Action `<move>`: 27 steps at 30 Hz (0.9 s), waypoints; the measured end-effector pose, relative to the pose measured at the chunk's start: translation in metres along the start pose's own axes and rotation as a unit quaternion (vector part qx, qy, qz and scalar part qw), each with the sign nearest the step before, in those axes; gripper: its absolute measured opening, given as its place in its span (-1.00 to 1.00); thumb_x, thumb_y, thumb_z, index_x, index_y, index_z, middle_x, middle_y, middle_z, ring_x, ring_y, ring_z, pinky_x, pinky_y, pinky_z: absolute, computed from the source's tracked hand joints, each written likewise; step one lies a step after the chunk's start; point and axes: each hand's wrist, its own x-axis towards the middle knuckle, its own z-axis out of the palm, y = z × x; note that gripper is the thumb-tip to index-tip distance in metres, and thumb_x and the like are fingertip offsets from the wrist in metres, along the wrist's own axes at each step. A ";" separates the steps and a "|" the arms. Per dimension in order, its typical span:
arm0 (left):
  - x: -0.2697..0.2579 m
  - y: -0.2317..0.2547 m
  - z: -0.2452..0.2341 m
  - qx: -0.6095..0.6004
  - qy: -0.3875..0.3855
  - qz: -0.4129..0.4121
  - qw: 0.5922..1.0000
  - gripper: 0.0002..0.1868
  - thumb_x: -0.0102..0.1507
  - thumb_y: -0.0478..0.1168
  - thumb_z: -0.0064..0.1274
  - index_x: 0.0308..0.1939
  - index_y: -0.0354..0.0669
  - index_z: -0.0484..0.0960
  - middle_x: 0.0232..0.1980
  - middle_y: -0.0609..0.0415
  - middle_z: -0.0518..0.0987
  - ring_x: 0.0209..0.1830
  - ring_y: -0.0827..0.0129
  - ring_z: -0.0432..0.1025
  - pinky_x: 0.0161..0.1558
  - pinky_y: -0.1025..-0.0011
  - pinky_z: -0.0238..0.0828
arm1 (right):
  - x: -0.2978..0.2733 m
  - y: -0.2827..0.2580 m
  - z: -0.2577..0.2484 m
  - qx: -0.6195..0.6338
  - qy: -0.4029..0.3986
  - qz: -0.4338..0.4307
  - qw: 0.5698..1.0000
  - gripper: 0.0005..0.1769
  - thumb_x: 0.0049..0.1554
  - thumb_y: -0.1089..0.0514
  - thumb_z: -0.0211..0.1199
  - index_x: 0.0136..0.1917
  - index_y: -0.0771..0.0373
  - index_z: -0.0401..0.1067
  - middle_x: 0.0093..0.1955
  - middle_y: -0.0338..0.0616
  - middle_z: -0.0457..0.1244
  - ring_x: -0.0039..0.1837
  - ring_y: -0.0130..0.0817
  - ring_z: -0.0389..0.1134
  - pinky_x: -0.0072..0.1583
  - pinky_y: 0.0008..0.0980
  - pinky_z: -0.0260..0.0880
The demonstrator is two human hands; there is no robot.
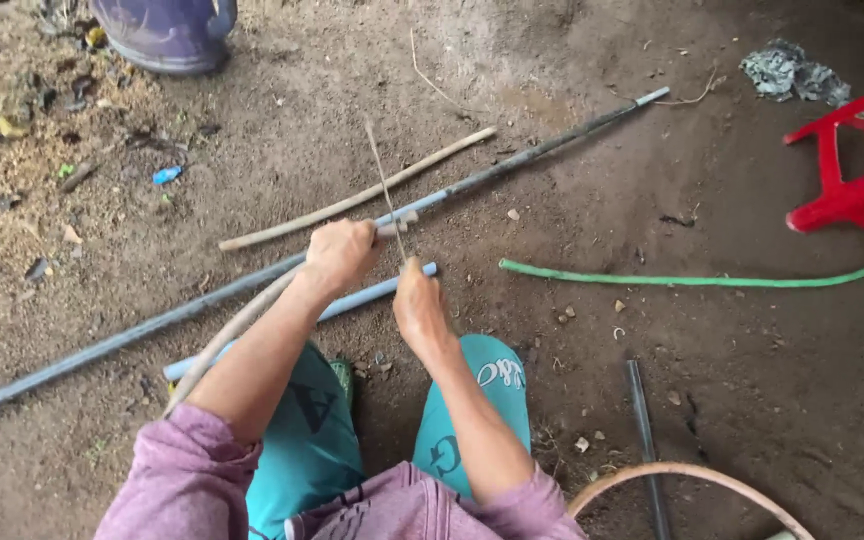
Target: The person sits on the ground and uses a hand saw to cut a thin wooden stick into smaller pieces. They hold the stick with one hand and saw with the other, occasionally adjusting the stick's position. After cutting, they place the pieces on the ground among other materials.
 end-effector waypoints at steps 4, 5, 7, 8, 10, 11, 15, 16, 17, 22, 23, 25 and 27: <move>0.013 -0.024 0.003 0.049 0.019 -0.022 0.998 -0.80 0.38 -0.11 0.04 -0.10 0.02 0.76 -0.31 -0.05 0.77 -0.21 0.11 0.73 -0.18 0.06 0.72 | -0.042 -0.011 -0.013 -0.010 -0.020 0.003 1.000 -0.55 0.50 0.10 -0.32 0.16 0.35 0.38 -0.33 0.19 0.37 -0.29 -0.06 0.47 -0.26 -0.19 0.47; 0.016 -0.023 0.005 0.061 0.027 -0.010 0.998 -0.80 0.38 -0.12 0.03 -0.08 0.00 0.76 -0.31 -0.05 0.76 -0.20 0.09 0.73 -0.18 0.05 0.71 | -0.042 -0.017 -0.018 0.034 -0.022 0.002 0.999 -0.51 0.50 0.09 -0.37 0.20 0.39 0.36 -0.29 0.29 0.36 -0.27 0.01 0.48 -0.21 -0.12 0.51; 0.004 -0.013 0.014 0.074 0.020 0.006 0.997 -0.79 0.38 -0.14 0.02 -0.06 -0.02 0.76 -0.30 -0.06 0.75 -0.18 0.06 0.72 -0.19 0.04 0.70 | -0.039 -0.013 -0.012 0.082 -0.029 0.014 0.996 -0.48 0.50 0.08 -0.41 0.24 0.44 0.34 -0.24 0.39 0.36 -0.25 0.08 0.49 -0.16 -0.05 0.55; 0.003 -0.004 0.010 0.058 -0.005 0.015 0.998 -0.79 0.36 -0.12 0.04 -0.08 -0.03 0.76 -0.30 -0.06 0.76 -0.18 0.07 0.73 -0.17 0.04 0.70 | -0.020 -0.010 -0.009 0.015 -0.019 0.009 1.000 -0.55 0.49 0.07 -0.34 0.19 0.37 0.33 -0.21 0.34 0.40 -0.15 0.13 0.52 -0.13 0.01 0.53; 0.001 0.001 0.013 0.042 -0.029 0.023 0.998 -0.79 0.34 -0.11 0.06 -0.09 -0.04 0.77 -0.30 -0.07 0.77 -0.18 0.08 0.73 -0.15 0.05 0.70 | -0.013 -0.016 -0.014 -0.053 -0.009 0.003 0.999 -0.62 0.47 0.06 -0.26 0.15 0.31 0.33 -0.17 0.28 0.44 -0.05 0.18 0.55 -0.11 0.07 0.50; 0.002 -0.003 0.021 0.034 -0.032 0.013 0.999 -0.77 0.34 -0.09 0.05 -0.08 -0.02 0.78 -0.29 -0.05 0.78 -0.16 0.10 0.73 -0.13 0.05 0.70 | -0.024 -0.025 -0.022 -0.049 -0.023 0.016 0.998 -0.63 0.45 0.09 -0.27 0.22 0.32 0.32 -0.09 0.38 0.43 0.04 0.24 0.54 -0.03 0.15 0.52; -0.005 0.014 0.000 0.022 -0.059 0.008 0.998 -0.75 0.36 -0.06 0.03 -0.10 0.02 0.80 -0.24 -0.03 0.80 -0.12 0.10 0.73 -0.08 0.08 0.70 | -0.032 -0.015 -0.020 -0.057 -0.021 0.021 0.998 -0.67 0.42 0.12 -0.21 0.15 0.27 0.37 -0.07 0.45 0.44 0.02 0.26 0.56 -0.04 0.14 0.54; 0.000 0.011 0.009 0.023 -0.058 0.006 0.998 -0.75 0.36 -0.06 0.03 -0.10 0.02 0.80 -0.24 -0.03 0.80 -0.12 0.10 0.73 -0.08 0.08 0.70 | -0.033 -0.016 -0.020 -0.055 -0.021 0.018 0.998 -0.67 0.42 0.12 -0.21 0.15 0.27 0.37 -0.07 0.45 0.44 0.02 0.26 0.56 -0.04 0.14 0.54; 0.005 0.008 0.018 0.033 -0.054 0.003 0.998 -0.75 0.36 -0.08 0.00 -0.16 0.08 0.81 -0.26 0.01 0.80 -0.14 0.13 0.73 -0.10 0.10 0.70 | -0.035 -0.016 -0.021 -0.055 -0.016 0.021 0.998 -0.65 0.42 0.08 -0.22 0.17 0.26 0.35 -0.07 0.43 0.44 0.04 0.26 0.55 -0.01 0.18 0.52; 0.009 -0.014 0.004 0.027 -0.014 -0.021 0.999 -0.74 0.39 -0.19 -0.06 -0.16 -0.02 0.78 -0.26 -0.08 0.79 -0.15 0.06 0.73 -0.12 0.05 0.69 | -0.060 -0.017 -0.019 -0.035 -0.030 0.050 0.998 -0.59 0.45 0.06 -0.28 0.14 0.24 0.38 -0.07 0.42 0.44 0.00 0.20 0.57 -0.01 0.09 0.59; 0.012 -0.014 0.006 0.037 0.006 -0.007 0.999 -0.80 0.37 -0.16 -0.02 -0.15 -0.05 0.74 -0.26 -0.11 0.79 -0.14 0.03 0.73 -0.12 0.03 0.68 | -0.058 -0.021 -0.021 -0.039 -0.023 0.042 0.998 -0.59 0.45 0.06 -0.29 0.16 0.25 0.38 -0.07 0.41 0.45 0.02 0.21 0.57 -0.01 0.09 0.57; 0.004 -0.007 0.015 0.046 0.015 0.004 0.999 -0.83 0.36 -0.13 0.03 -0.14 -0.07 0.69 -0.26 -0.13 0.78 -0.14 0.00 0.73 -0.12 0.01 0.68 | -0.046 -0.013 -0.012 -0.043 -0.025 0.040 0.998 -0.58 0.46 0.06 -0.29 0.18 0.26 0.38 -0.06 0.39 0.45 0.03 0.21 0.56 -0.01 0.10 0.56; 0.000 0.010 0.013 0.042 -0.007 0.024 0.999 -0.78 0.37 -0.14 -0.03 -0.14 -0.06 0.73 -0.27 -0.12 0.77 -0.18 0.02 0.73 -0.16 0.02 0.69 | -0.012 0.007 -0.002 0.016 0.014 0.005 1.000 -0.59 0.50 0.12 -0.29 0.23 0.32 0.38 -0.28 0.20 0.39 -0.32 -0.13 0.46 -0.28 -0.23 0.47</move>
